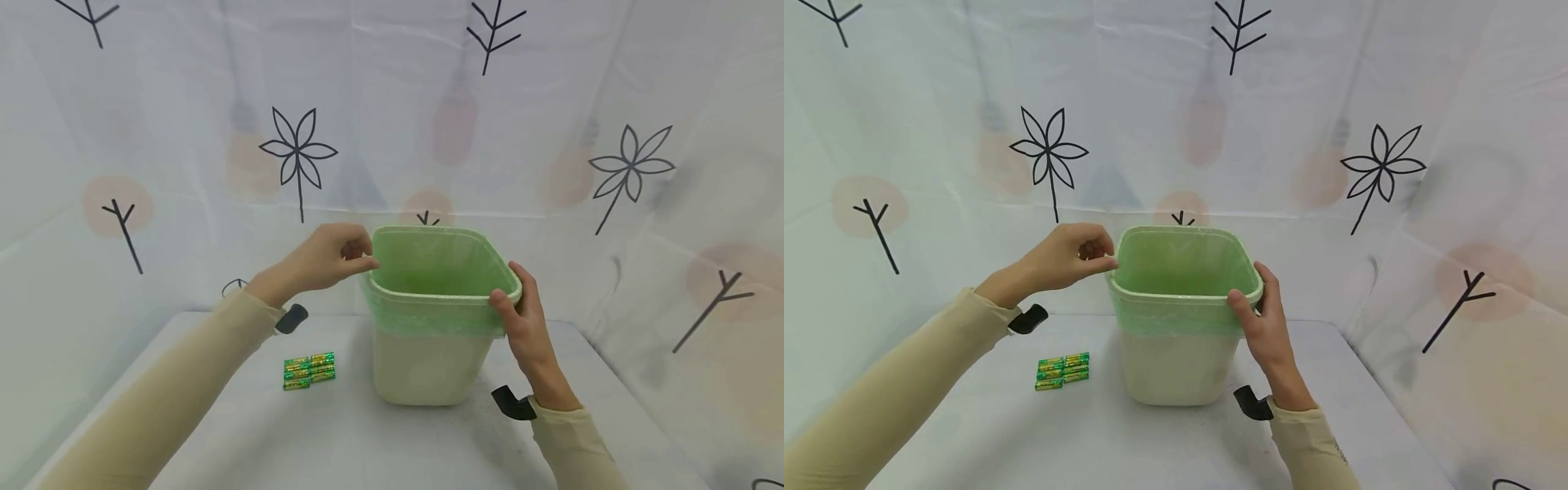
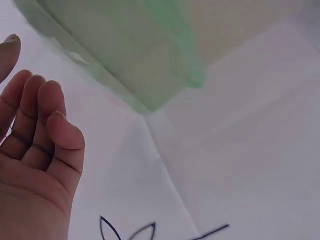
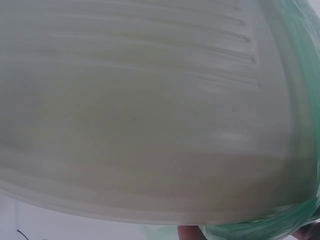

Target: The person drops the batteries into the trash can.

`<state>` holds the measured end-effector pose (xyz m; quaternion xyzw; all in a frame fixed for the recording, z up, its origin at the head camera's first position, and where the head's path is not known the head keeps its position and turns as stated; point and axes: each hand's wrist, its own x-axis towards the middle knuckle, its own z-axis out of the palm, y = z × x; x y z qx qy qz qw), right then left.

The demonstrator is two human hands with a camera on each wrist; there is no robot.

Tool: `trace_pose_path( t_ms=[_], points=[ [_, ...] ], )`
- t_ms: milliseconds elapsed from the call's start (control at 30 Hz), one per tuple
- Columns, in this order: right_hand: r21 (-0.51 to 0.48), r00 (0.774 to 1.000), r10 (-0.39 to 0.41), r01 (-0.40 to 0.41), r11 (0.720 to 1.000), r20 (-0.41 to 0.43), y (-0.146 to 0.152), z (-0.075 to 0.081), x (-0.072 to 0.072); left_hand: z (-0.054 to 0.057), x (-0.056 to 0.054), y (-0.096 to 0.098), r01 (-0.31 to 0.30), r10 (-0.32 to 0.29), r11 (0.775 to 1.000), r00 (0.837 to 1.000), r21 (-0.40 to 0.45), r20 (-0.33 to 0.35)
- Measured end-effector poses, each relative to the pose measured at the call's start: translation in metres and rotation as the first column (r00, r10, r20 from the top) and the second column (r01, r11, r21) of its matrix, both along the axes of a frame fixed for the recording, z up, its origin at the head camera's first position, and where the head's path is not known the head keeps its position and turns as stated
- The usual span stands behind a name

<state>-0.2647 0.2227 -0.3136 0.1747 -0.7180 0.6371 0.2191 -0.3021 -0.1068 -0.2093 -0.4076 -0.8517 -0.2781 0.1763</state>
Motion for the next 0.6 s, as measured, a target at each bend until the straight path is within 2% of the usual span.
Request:
trace_pose_path(
  t_ms=[167,233,467,600],
  points=[
    [0.008,1.000,0.001,-0.001,1.000,0.007,-0.001,-0.001,0.001,-0.017,0.003,-0.027,-0.094,0.095,0.995,0.995,-0.011,0.029],
    [0.017,1.000,-0.006,0.006,1.000,0.006,0.000,-0.001,0.000,-0.025,0.005,-0.034,-0.115,0.116,0.993,0.992,-0.021,0.047],
    [0.012,1.000,-0.007,0.007,1.000,-0.002,0.002,-0.002,-0.001,-0.067,0.007,-0.050,-0.112,0.118,0.991,0.989,-0.066,0.087],
    [0.008,1.000,-0.001,0.001,1.000,0.002,0.002,-0.002,-0.002,-0.094,0.009,-0.054,-0.114,0.126,0.989,0.981,-0.090,0.145]
  ],
)
